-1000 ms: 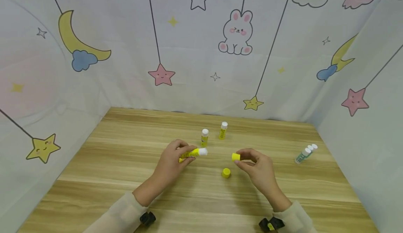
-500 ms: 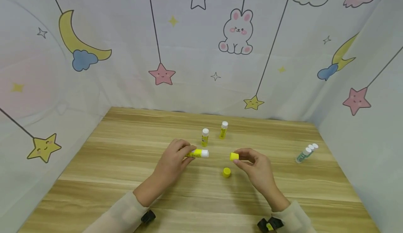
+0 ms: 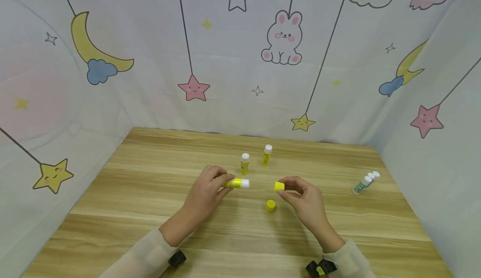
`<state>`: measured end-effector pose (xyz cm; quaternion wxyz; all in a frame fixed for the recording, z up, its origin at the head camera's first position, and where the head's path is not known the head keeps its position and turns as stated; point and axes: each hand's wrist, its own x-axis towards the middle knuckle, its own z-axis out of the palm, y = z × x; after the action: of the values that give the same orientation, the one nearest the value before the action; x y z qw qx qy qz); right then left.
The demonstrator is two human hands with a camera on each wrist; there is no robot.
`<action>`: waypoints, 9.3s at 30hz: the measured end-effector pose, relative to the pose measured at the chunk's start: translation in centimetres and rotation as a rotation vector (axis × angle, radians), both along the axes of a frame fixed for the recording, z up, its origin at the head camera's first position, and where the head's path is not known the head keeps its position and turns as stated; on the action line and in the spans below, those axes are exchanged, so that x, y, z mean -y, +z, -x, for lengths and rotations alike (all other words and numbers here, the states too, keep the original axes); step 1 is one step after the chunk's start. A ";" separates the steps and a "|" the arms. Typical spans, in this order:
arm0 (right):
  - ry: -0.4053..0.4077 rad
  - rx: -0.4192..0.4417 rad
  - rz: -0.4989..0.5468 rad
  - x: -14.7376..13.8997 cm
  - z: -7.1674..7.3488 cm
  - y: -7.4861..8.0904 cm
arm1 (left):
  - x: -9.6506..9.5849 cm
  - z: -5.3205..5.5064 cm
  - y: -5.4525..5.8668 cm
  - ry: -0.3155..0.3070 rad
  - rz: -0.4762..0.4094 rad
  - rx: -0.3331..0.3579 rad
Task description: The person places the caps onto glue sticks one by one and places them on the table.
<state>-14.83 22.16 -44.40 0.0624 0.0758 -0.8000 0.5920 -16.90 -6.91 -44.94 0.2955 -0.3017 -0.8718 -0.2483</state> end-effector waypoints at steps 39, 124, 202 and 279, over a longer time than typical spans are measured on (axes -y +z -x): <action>0.050 -0.030 0.018 3.8 -0.1 0.2 | -0.6 -0.1 0.0 -0.004 -0.033 -0.022; 0.083 -0.011 0.068 6.1 -0.4 -0.1 | -1.0 -0.4 -0.2 -0.027 -0.020 -0.048; -0.044 -0.025 -0.110 0.5 -0.8 1.4 | -1.5 0.7 -0.2 -0.057 0.028 -0.060; -0.174 -0.279 -1.067 -18.1 1.7 3.7 | -0.1 1.8 -1.5 0.099 -0.049 0.215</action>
<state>-16.52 40.31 -40.74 0.1695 0.1080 -0.9762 0.0818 -18.65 -6.85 -46.47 0.2195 -0.2229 -0.9059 -0.2854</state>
